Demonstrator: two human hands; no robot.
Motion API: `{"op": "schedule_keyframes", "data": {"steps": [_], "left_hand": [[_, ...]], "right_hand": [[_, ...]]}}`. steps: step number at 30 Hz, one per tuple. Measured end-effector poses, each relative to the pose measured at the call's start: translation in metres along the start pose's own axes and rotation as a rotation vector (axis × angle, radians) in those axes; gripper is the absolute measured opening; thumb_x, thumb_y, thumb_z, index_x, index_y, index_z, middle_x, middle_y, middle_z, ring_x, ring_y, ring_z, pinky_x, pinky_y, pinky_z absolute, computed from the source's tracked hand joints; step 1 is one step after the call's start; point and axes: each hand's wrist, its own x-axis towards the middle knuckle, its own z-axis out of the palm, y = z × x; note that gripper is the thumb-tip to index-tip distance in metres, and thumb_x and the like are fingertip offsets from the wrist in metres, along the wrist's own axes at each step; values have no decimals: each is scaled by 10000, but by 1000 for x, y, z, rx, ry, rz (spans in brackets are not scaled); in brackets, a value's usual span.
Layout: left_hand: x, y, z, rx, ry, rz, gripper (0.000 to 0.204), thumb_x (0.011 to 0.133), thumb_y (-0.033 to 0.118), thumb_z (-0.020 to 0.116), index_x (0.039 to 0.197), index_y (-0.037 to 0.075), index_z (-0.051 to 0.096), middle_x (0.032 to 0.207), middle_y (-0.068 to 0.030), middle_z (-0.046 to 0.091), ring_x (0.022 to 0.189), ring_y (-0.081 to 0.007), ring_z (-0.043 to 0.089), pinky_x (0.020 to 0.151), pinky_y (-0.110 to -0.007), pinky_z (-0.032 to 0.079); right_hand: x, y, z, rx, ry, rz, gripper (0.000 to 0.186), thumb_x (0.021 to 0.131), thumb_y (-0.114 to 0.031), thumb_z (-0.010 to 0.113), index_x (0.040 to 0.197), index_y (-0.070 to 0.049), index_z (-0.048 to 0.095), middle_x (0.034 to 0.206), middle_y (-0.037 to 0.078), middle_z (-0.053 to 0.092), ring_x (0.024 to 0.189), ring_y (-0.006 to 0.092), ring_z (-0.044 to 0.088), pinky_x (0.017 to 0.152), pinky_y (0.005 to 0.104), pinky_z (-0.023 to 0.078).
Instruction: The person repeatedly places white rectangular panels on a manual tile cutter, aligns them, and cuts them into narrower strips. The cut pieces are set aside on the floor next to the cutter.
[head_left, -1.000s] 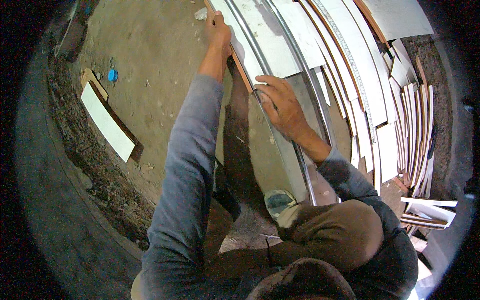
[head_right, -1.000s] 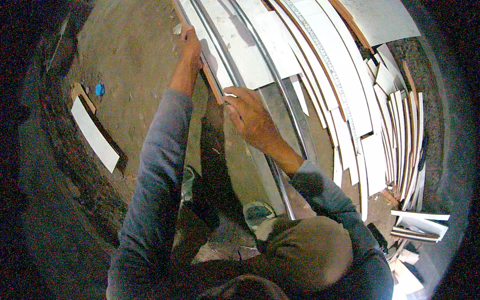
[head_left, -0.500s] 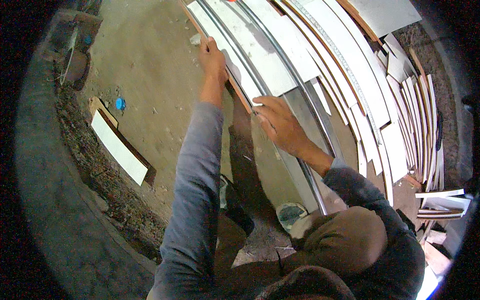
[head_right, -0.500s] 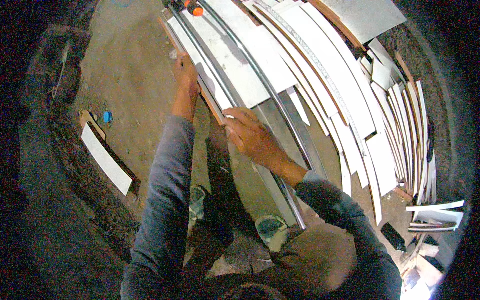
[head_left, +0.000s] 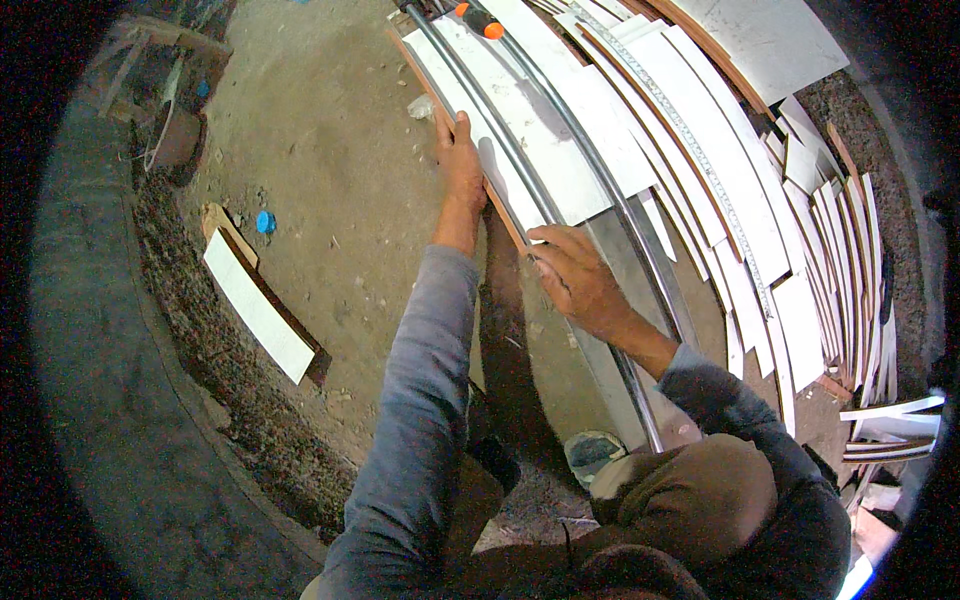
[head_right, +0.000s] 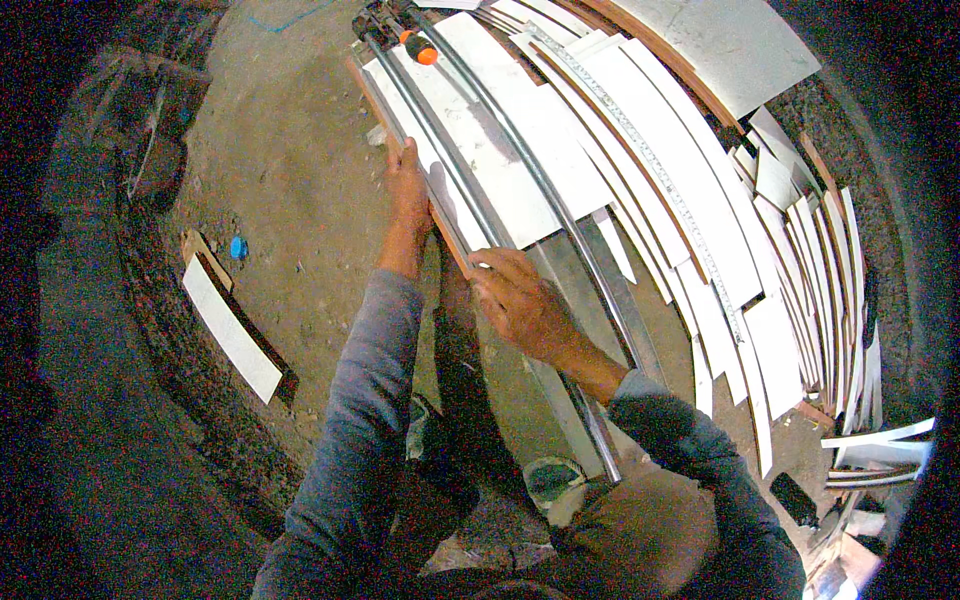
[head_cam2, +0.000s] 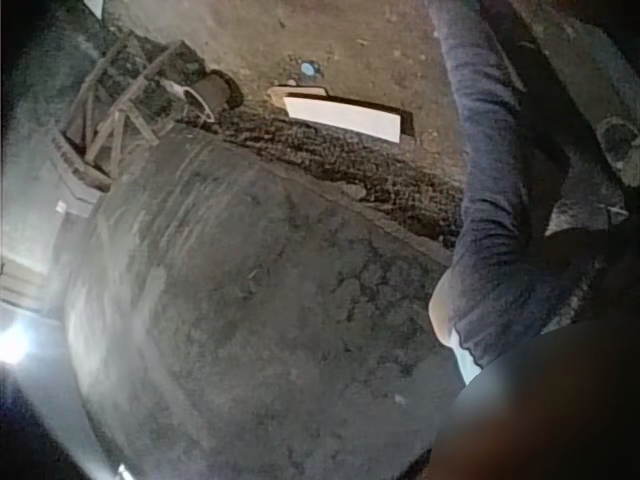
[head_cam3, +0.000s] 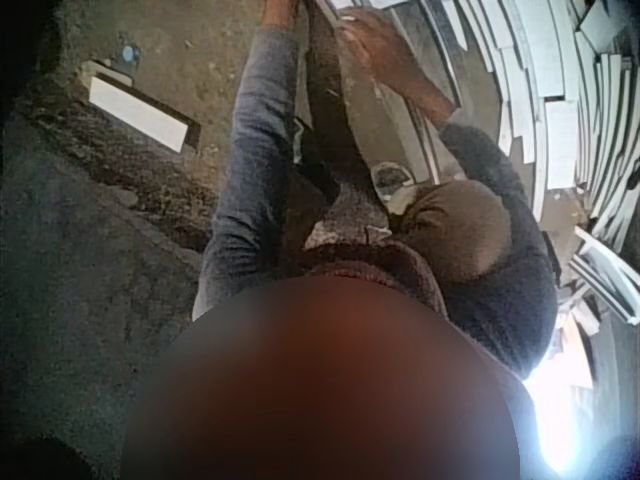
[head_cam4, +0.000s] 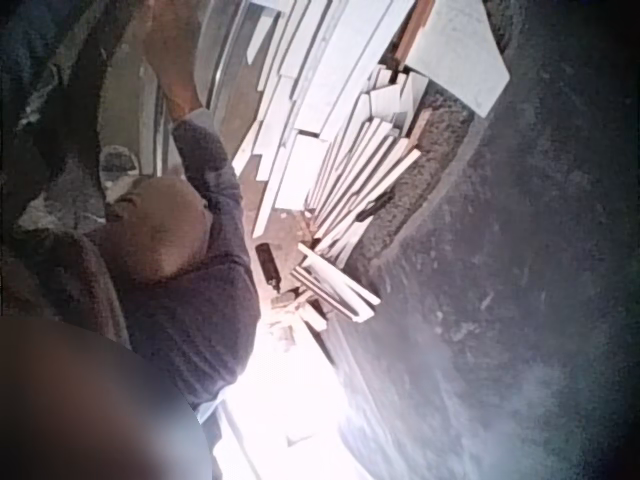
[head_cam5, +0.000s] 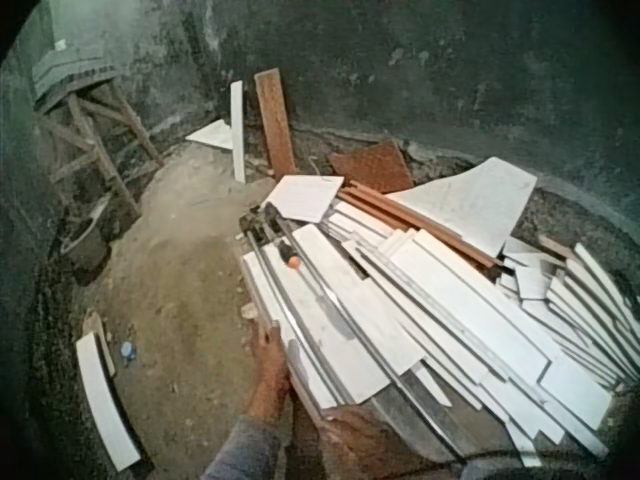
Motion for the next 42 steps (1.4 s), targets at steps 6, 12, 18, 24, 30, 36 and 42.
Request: {"op": "schedule_keyframes", "data": {"steps": [6, 12, 18, 24, 30, 36, 42], "left_hand": [[1, -15, -11, -57, -80, 2, 643, 1100, 342, 478, 1639, 48, 285, 1528, -190, 496, 1309, -299, 545, 1087, -408, 441], [9, -26, -10, -169, -58, -12, 650, 1082, 334, 512, 1628, 49, 305, 1436, -175, 561, 1223, -290, 583, 1033, -411, 479], [20, -34, -10, -174, -73, 57, 593, 1062, 304, 531, 1578, 38, 411, 1382, -141, 604, 1163, -270, 609, 991, -388, 499], [16, -28, -8, -200, -11, -21, 552, 1055, 292, 513, 1523, 3, 463, 1353, -149, 620, 1169, -273, 618, 995, -395, 494], [13, -20, -7, -104, -37, 37, 541, 1055, 298, 497, 1501, -7, 476, 1353, -170, 611, 1171, -294, 621, 993, -405, 498], [7, -16, -3, -152, -28, 3, 541, 1064, 298, 474, 1503, -18, 471, 1381, -178, 590, 1187, -305, 616, 1007, -402, 493], [2, -11, -3, -57, -22, 38, 539, 1066, 300, 470, 1503, -15, 468, 1379, -170, 598, 1207, -304, 611, 1017, -401, 491]], "right_hand": [[-2, 2, -3, -16, -37, 40, 248, 1002, -104, 604, 1216, 10, 659, 1363, 146, 612, 1297, 363, 562, 1118, 462, 437], [-7, 6, -6, 110, 141, 131, 382, 1103, -287, 472, 1301, -7, 639, 1466, 199, 505, 1336, 365, 547, 1069, 434, 487], [-7, 11, -7, 102, 165, 90, 412, 1108, -324, 469, 1331, -10, 616, 1456, 200, 511, 1332, 364, 547, 1061, 426, 491], [-1, 18, -10, 80, 295, 52, 374, 1107, -304, 477, 1297, -20, 629, 1363, 193, 561, 1265, 358, 572, 1071, 440, 472], [73, 105, -57, -479, 485, 42, 356, 1066, -261, 520, 1294, -14, 638, 1298, 218, 629, 1235, 386, 577, 1091, 487, 443], [101, 163, -48, -610, 220, 445, 464, 1035, -331, 541, 1342, 6, 624, 1322, 249, 643, 1229, 436, 587, 1082, 531, 457], [103, 163, -45, -680, 290, 245, 268, 949, -212, 603, 1055, 14, 700, 1054, 177, 719, 1055, 385, 672, 948, 554, 526]]}}
